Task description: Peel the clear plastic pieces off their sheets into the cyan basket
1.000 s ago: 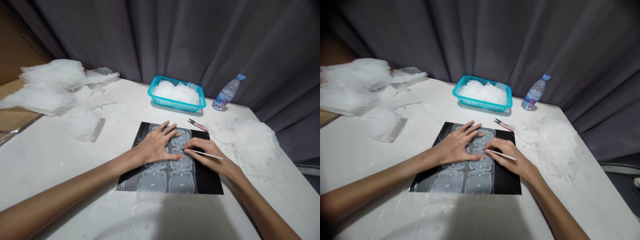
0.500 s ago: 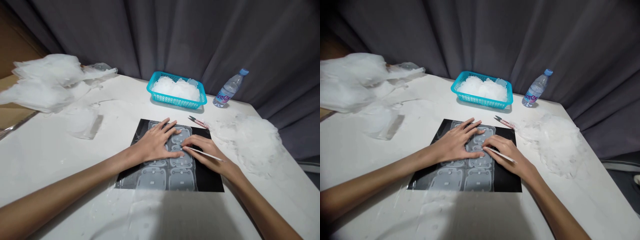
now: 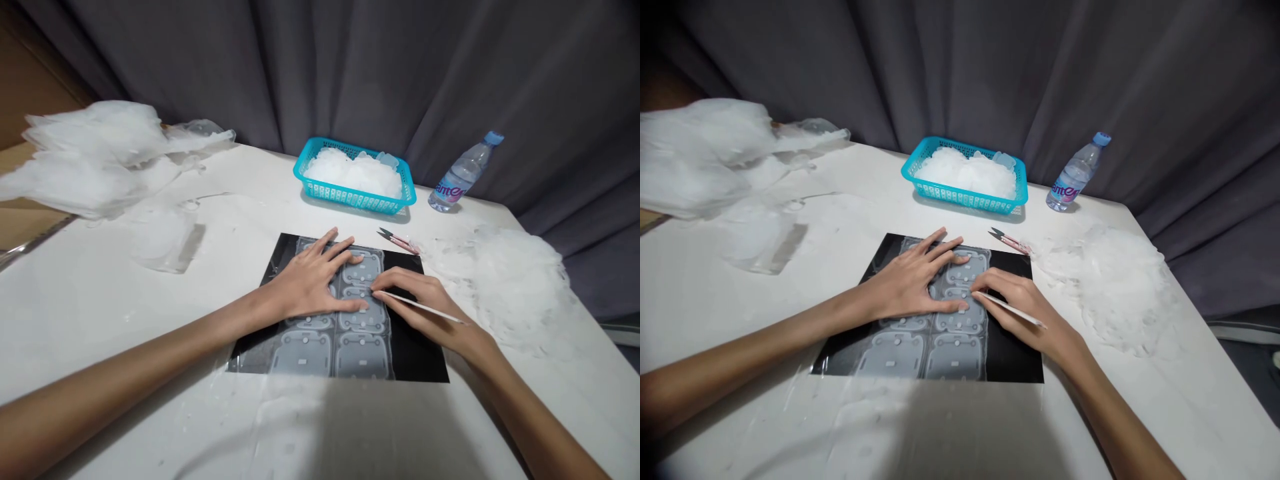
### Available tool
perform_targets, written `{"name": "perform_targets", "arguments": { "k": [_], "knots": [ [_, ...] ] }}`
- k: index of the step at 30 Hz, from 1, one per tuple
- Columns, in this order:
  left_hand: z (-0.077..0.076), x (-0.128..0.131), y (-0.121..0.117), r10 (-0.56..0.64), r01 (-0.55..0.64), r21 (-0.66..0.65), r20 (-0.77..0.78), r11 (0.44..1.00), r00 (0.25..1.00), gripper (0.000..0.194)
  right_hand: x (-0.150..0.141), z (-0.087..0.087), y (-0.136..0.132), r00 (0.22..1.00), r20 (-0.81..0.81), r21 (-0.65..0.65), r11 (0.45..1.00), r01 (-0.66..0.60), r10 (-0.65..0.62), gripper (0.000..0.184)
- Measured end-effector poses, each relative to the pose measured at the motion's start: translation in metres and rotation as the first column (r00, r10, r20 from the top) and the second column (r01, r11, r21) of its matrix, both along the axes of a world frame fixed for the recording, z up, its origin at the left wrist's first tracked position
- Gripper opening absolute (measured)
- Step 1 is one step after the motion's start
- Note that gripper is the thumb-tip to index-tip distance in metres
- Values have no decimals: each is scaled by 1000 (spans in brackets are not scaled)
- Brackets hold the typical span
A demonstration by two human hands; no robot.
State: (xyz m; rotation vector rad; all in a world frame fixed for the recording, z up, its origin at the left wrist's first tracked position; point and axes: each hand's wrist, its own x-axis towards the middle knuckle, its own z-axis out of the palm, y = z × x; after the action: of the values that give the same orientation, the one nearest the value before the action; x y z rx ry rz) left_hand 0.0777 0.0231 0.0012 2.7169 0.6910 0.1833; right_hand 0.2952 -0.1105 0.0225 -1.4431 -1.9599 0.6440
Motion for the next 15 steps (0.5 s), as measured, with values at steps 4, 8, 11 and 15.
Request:
{"name": "perform_targets", "arguments": {
  "k": [4, 8, 11, 15],
  "knots": [
    [-1, 0, 0, 3, -3, 13, 15, 1000, 1000, 96, -2, -6, 3, 999, 7, 22, 999, -36, 36, 10],
    [-3, 0, 0, -4, 3, 34, 27, 999, 1000, 95, -3, -10, 4, 996, 70, 106, 993, -57, 50, 13],
    [-4, 0, 1, -3, 1, 48, 35, 999, 999, 95, -3, -14, 5, 991, 117, 155, 984, -85, 68, 13],
    [-4, 0, 1, -7, 5, 48, 33, 999, 999, 95, -3, -21, 7, 973, 213, 205, 969, -138, 93, 13]
  ]
}}
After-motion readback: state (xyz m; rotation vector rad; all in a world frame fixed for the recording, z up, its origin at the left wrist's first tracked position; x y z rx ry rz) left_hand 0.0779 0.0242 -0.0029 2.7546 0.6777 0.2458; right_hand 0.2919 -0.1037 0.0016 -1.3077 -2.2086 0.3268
